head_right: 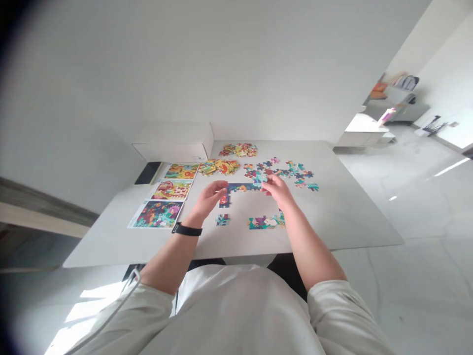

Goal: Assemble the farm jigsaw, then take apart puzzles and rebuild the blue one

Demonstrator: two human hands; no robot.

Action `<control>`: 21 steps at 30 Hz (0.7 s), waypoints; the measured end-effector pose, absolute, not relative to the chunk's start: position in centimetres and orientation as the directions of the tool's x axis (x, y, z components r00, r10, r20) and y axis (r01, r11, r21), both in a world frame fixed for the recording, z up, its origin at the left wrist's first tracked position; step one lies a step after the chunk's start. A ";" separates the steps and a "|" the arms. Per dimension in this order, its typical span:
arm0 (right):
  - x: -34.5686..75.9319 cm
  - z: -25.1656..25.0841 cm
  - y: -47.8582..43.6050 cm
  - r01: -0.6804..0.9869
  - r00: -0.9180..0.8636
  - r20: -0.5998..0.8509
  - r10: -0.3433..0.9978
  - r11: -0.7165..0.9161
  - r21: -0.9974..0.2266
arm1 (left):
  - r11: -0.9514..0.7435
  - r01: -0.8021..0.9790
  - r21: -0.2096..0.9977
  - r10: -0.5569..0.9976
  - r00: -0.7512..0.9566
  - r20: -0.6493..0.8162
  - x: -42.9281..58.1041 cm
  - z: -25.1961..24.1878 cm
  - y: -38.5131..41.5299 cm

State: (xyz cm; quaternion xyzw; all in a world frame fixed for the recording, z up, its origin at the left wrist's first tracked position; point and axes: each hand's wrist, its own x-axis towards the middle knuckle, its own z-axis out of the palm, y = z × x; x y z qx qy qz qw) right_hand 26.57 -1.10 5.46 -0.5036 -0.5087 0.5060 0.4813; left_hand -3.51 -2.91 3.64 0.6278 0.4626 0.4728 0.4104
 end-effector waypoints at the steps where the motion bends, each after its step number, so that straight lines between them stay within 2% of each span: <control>1: 25.7 5.5 -1.9 0.020 -0.056 -0.021 0.998 -0.020 -1.000 | -0.219 0.174 0.960 0.972 0.130 0.198 -3.1 3.7 -3.2; 7: 20.4 4.0 -5.8 0.053 -0.142 0.004 0.990 0.012 -0.999 | -0.145 0.040 0.989 0.967 0.219 0.132 -1.2 3.8 -4.9; 11: 19.1 2.6 -7.1 0.111 -0.181 -0.025 0.983 -0.005 -0.994 | -0.093 0.047 0.995 0.972 0.221 0.080 -0.7 2.8 -5.9; 16: 19.8 1.8 -7.7 0.348 -0.146 0.086 0.985 0.133 -0.928 | -0.062 0.031 0.998 0.987 0.153 0.056 -1.5 2.2 -6.5; 21: 19.8 1.9 -8.4 0.591 -0.219 0.179 0.959 0.276 -0.758 | -0.089 0.070 0.994 0.992 0.099 0.082 -3.9 2.5 -6.6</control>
